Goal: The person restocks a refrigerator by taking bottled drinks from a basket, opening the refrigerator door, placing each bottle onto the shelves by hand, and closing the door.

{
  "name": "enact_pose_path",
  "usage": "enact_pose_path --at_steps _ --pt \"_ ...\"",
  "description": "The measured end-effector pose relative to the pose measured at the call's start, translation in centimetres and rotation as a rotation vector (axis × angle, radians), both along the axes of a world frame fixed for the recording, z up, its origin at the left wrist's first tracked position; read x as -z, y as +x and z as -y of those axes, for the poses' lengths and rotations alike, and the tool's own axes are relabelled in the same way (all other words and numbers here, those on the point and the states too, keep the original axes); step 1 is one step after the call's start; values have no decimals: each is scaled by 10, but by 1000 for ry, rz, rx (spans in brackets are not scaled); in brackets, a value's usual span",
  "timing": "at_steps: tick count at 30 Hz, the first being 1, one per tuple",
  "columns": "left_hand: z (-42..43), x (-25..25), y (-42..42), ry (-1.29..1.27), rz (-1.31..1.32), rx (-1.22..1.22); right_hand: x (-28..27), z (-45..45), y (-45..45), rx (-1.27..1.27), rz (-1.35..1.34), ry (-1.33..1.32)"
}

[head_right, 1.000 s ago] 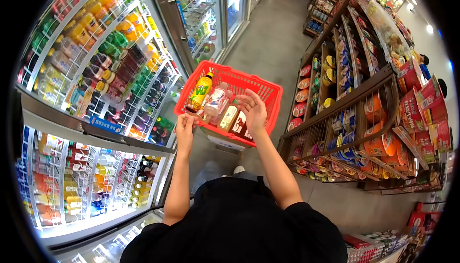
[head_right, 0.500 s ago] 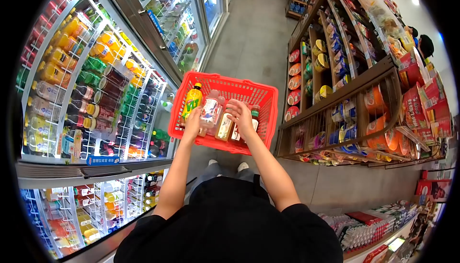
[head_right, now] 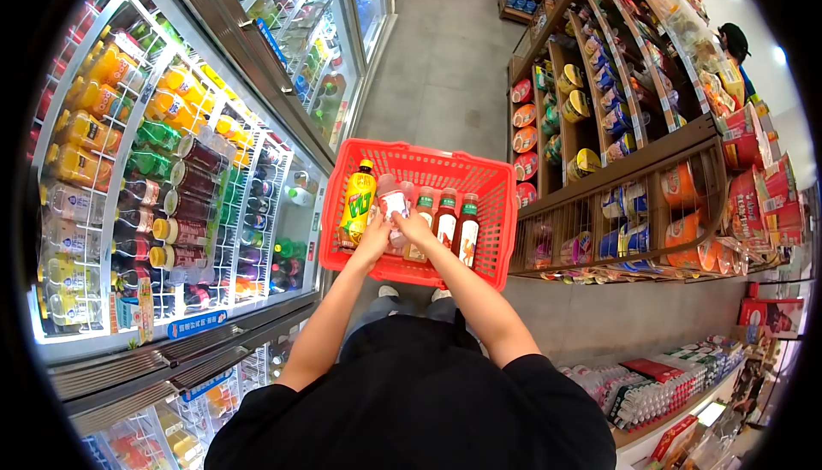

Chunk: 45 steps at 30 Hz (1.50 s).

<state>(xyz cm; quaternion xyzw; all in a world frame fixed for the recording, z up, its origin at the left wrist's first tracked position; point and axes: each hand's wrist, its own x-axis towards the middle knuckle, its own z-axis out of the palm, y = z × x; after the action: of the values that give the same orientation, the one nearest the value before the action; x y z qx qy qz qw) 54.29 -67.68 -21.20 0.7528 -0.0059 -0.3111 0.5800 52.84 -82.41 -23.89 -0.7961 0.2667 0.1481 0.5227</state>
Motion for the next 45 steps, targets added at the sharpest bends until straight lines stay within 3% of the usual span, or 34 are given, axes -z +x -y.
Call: enact_pose_path --at_steps 3,5,6,9,11,13,17,22,24,28,35,41,45 --pt "6 9 -3 -1 -31 64 -2 5 -7 -21 28 162" --pt "11 -2 -13 258 244 2 -5 8 -8 -38 -84 272" --pt "6 0 -7 146 117 59 -16 5 -9 12 -102 288" --pt "4 -26 -14 154 206 54 -43 4 -19 115 -31 432" --pt "4 -22 -15 98 260 21 -52 8 -24 124 -121 401" --pt "3 -41 -16 -369 17 53 -68 9 -35 204 -157 666" --pt "5 -71 -14 -406 -142 112 -88 15 -53 249 21 765" --pt "18 -72 -22 -432 -55 -12 -108 21 -63 156 194 605" --pt "33 -80 -27 -429 107 -138 -135 22 -68 22 312 299" --pt "54 -97 -48 -528 111 -319 -139 22 -79 46 413 248" --pt "97 -132 -87 -632 205 -370 -118 58 -104 47 564 310" --pt "109 -118 -122 -653 292 -426 -158 71 -131 -6 541 460" --pt "106 -144 -153 -706 285 -579 -161 58 -141 -116 687 509"
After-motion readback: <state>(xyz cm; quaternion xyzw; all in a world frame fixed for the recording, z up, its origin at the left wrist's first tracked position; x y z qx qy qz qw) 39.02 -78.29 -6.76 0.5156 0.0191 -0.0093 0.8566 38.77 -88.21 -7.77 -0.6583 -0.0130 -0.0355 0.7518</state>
